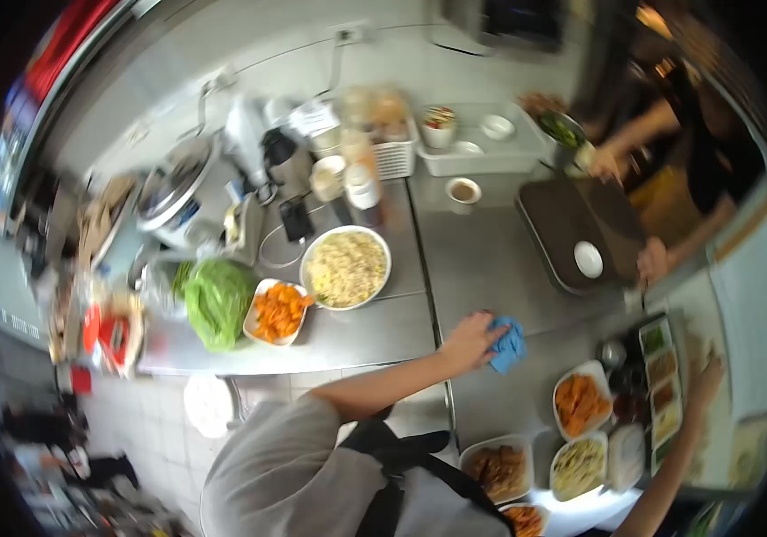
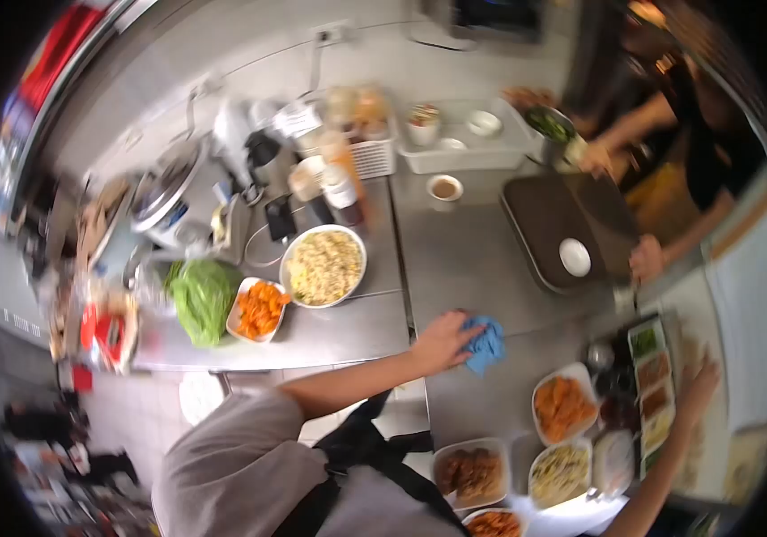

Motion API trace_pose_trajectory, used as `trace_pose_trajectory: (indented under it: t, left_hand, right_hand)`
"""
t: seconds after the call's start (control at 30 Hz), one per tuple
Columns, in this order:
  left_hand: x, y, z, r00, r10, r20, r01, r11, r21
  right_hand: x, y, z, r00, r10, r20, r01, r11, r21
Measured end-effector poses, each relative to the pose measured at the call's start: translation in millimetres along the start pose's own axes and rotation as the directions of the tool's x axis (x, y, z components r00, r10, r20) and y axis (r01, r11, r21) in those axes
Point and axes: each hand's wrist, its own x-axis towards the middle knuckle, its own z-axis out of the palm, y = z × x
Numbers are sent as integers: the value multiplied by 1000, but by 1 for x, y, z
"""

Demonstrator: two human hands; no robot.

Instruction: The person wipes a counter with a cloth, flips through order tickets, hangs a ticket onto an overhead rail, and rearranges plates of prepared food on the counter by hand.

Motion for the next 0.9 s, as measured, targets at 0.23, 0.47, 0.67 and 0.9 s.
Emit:
trace_pose_trajectory:
  t: [0.23,0.47,0.67,0.9]
  left_hand:
    - [40,-24,45,938,252,238,-287,949,127]
    - [56,-63,-78,995,77,66,-68,989,-130]
    - [102,-148,-235,964,58,-261,-36,995,88]
    - [101,-252,-316,913,-34,-407,89,989,116]
  right_hand:
    - [-110,-300,-38,753,-595,280,331,711,621]
    - [-165,-373,39,775,-553,305,368,788,493]
    - [-152,-374,41,852,-416,318,190,811,553]
    - [-164,-380,53,940,-24,341,-170,832,529]
